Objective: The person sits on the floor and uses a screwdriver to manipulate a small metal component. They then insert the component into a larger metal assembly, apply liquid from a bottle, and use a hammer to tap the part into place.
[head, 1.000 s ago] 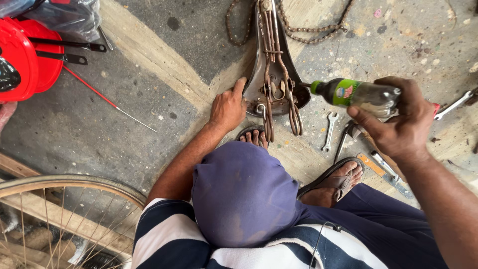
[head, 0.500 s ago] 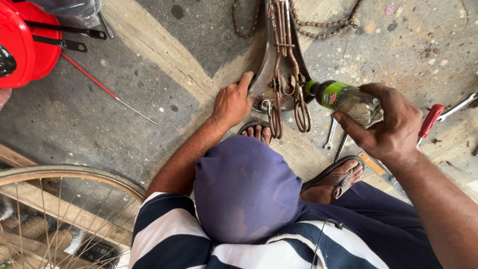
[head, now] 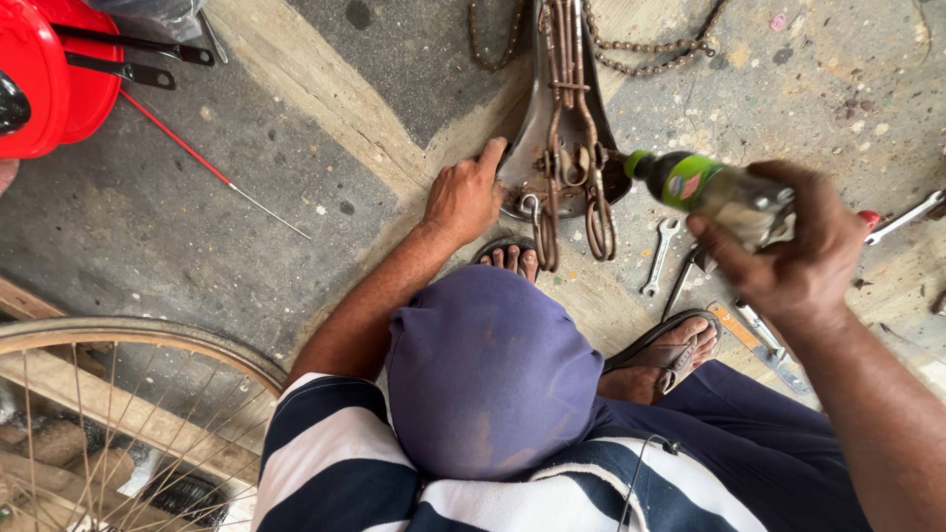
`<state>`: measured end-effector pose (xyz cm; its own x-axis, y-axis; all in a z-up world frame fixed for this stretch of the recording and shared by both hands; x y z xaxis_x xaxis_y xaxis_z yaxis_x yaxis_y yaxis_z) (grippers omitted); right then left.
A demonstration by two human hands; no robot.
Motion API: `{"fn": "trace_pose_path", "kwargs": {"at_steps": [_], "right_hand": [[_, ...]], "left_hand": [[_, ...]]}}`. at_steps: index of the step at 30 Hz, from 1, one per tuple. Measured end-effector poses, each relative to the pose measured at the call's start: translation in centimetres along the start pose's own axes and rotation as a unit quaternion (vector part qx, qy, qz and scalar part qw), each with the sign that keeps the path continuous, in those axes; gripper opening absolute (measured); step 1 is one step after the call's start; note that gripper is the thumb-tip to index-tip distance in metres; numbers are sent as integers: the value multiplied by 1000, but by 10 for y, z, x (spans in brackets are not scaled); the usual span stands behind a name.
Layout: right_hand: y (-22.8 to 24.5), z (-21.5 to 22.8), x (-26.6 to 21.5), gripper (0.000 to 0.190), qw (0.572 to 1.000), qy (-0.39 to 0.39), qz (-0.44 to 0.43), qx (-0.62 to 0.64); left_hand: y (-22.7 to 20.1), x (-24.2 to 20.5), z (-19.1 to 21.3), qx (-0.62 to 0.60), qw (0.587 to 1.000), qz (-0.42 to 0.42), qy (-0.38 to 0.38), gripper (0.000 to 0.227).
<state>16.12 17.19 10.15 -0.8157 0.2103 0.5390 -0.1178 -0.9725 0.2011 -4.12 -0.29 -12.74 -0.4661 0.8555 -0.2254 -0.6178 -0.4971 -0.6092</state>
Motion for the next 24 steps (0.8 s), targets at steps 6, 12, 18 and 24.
{"fn": "trace_pose_path", "kwargs": {"at_steps": [6, 12, 18, 24], "right_hand": [[-48, -17, -44, 55, 875, 47, -434, 211], [-48, -33, -46, 61, 862, 93, -461, 187], [-42, -26, -46, 56, 877, 81, -439, 177], [-65, -25, -52, 41, 742, -45, -592, 311]], "left_hand": [[13, 3, -15, 0, 999, -18, -37, 53], [24, 1, -26, 1, 999, -15, -43, 58], [11, -4, -13, 10, 998, -34, -58, 54], [-24, 7, 73, -125, 973, -9, -191, 51]]}}
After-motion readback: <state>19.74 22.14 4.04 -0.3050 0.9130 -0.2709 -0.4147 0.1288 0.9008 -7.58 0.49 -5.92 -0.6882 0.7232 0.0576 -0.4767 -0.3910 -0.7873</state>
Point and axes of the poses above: each hand's wrist, its own x-axis towards the middle knuckle, its own z-axis out of the back of the hand, y = z × x, the point moved 9 cm from there along x, towards the middle knuckle, and after that the axes turned 13 degrees about -y, right-handed, at the moved point
